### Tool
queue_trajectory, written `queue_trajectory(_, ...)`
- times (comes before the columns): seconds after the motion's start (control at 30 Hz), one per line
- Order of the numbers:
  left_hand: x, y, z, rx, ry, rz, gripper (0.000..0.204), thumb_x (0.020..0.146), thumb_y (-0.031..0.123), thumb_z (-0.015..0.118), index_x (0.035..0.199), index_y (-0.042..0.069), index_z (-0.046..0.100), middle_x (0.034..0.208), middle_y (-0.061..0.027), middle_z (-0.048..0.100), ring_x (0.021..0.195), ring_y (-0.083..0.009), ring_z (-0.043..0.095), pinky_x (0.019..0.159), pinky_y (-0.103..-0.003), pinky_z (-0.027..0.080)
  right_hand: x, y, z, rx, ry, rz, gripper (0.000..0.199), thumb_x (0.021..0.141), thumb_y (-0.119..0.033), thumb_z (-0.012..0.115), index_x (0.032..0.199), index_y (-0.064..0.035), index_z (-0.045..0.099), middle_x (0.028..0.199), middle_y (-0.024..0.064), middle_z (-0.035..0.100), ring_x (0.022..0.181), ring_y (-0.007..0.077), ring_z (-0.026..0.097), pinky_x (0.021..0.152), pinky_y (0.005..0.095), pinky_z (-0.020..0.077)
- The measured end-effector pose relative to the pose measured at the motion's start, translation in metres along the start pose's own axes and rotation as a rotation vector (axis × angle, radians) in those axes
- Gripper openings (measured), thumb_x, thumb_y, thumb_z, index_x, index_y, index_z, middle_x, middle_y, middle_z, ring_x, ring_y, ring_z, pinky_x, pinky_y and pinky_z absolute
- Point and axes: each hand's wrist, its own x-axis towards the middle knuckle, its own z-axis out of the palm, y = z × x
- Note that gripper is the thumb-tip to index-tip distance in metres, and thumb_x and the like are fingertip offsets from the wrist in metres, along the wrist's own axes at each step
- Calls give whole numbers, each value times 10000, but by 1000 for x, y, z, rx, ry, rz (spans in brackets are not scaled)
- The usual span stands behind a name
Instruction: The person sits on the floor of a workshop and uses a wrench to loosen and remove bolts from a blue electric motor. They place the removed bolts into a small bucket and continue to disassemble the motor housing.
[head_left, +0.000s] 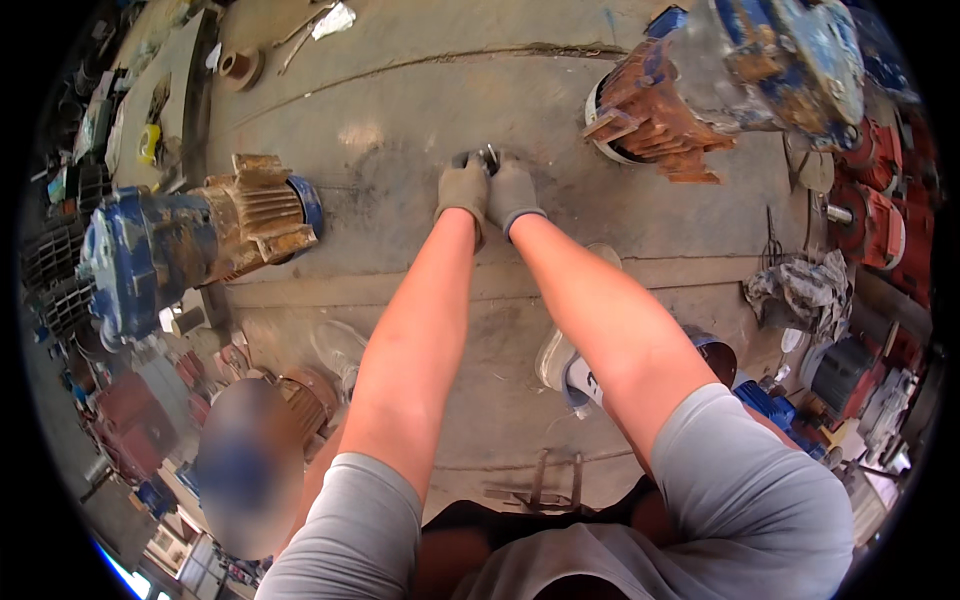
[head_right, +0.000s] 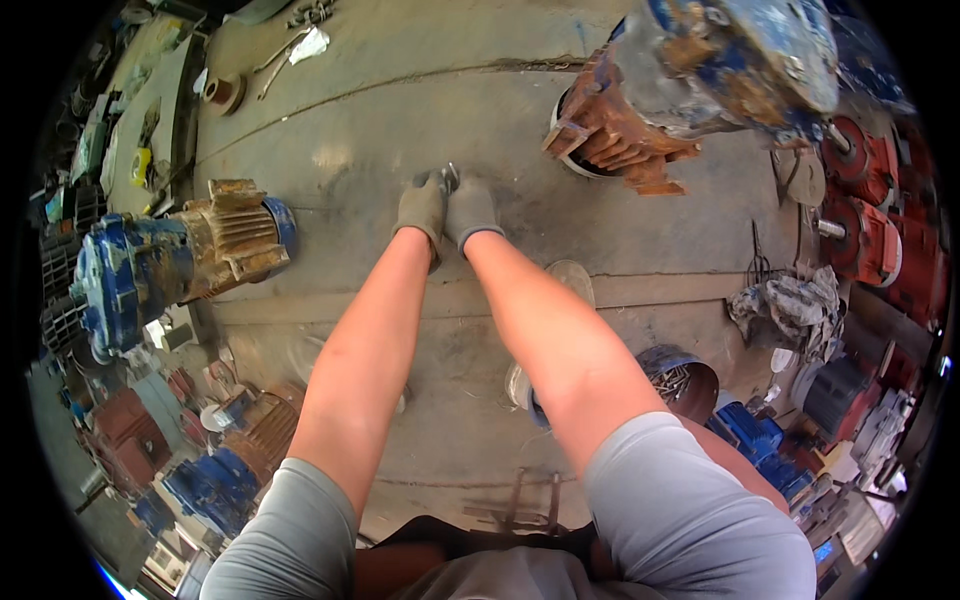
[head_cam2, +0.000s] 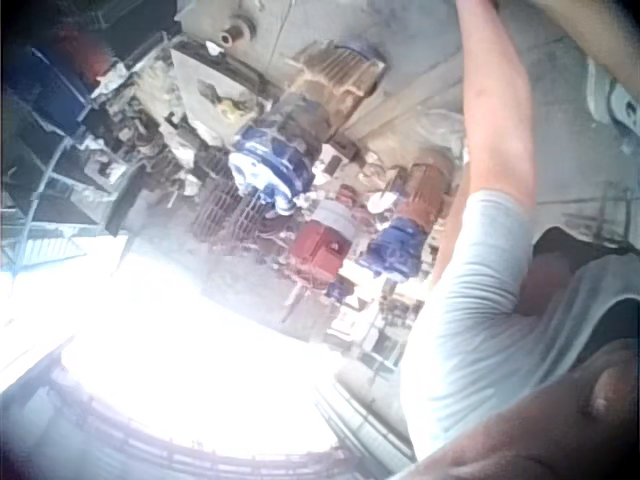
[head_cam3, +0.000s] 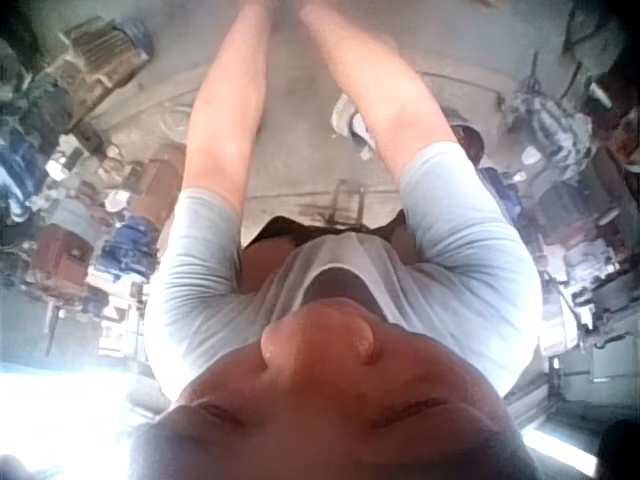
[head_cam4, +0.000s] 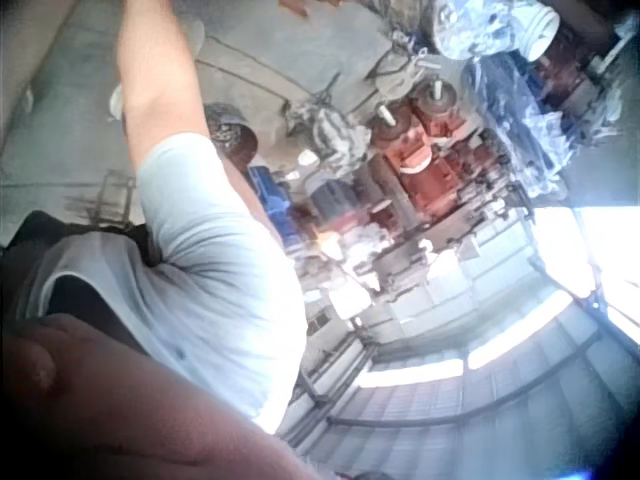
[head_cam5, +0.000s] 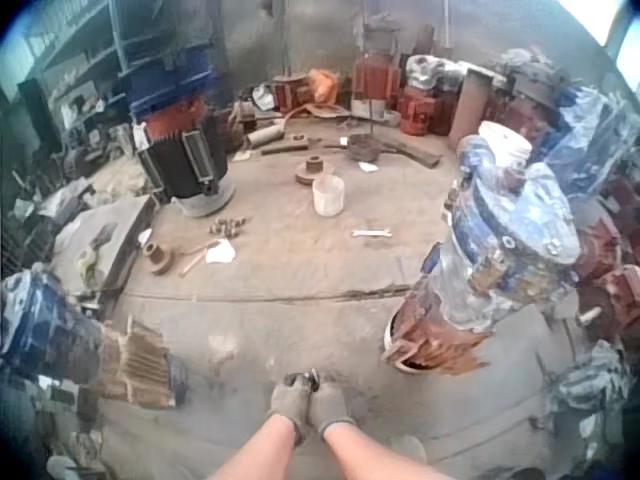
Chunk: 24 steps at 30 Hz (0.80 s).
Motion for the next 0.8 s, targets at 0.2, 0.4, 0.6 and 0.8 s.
queue_trajectory(0.2, -24, -54, -9, -1008, -585, -555, 471, 1119, 451, 451, 1308, 108, 713, 1220, -147, 761, 1122, -308, 716, 1041, -478, 554, -66, -11, -32, 295, -146, 225, 458, 868, -382, 800, 1069, 29, 802, 1056, 305, 775, 1024, 422, 780, 875, 477, 608)
queue_trajectory(0.4, -110, -98, -53, -1050, -665, -372, 430, 1123, 381, 418, 1212, 106, 736, 1220, -116, 775, 1148, -298, 715, 1055, -487, 543, -228, -68, -122, 310, -122, 214, 541, 882, -307, 676, 1315, 16, 694, 1245, 332, 723, 1198, 481, 700, 1064, 525, 536)
queue_trajectory(0.6, -281, 80, -14, -961, -1198, -57, 409, 1123, 374, 468, 1153, 72, 741, 1154, -142, 781, 1068, -292, 734, 999, -472, 560, -345, -69, -240, 334, 591, -67, 382, 930, -199, 676, 1257, -7, 629, 1052, 283, 759, 1000, 459, 741, 878, 536, 583)
queue_trajectory(0.8, -528, 187, -14, -791, -1508, 175, 409, 1127, 407, 458, 1161, 77, 696, 1161, -112, 735, 1105, -270, 697, 1015, -447, 538, -562, -92, -421, 409, 746, -341, 369, 948, -270, 713, 1192, -2, 644, 1055, 274, 747, 1001, 450, 728, 878, 515, 567)
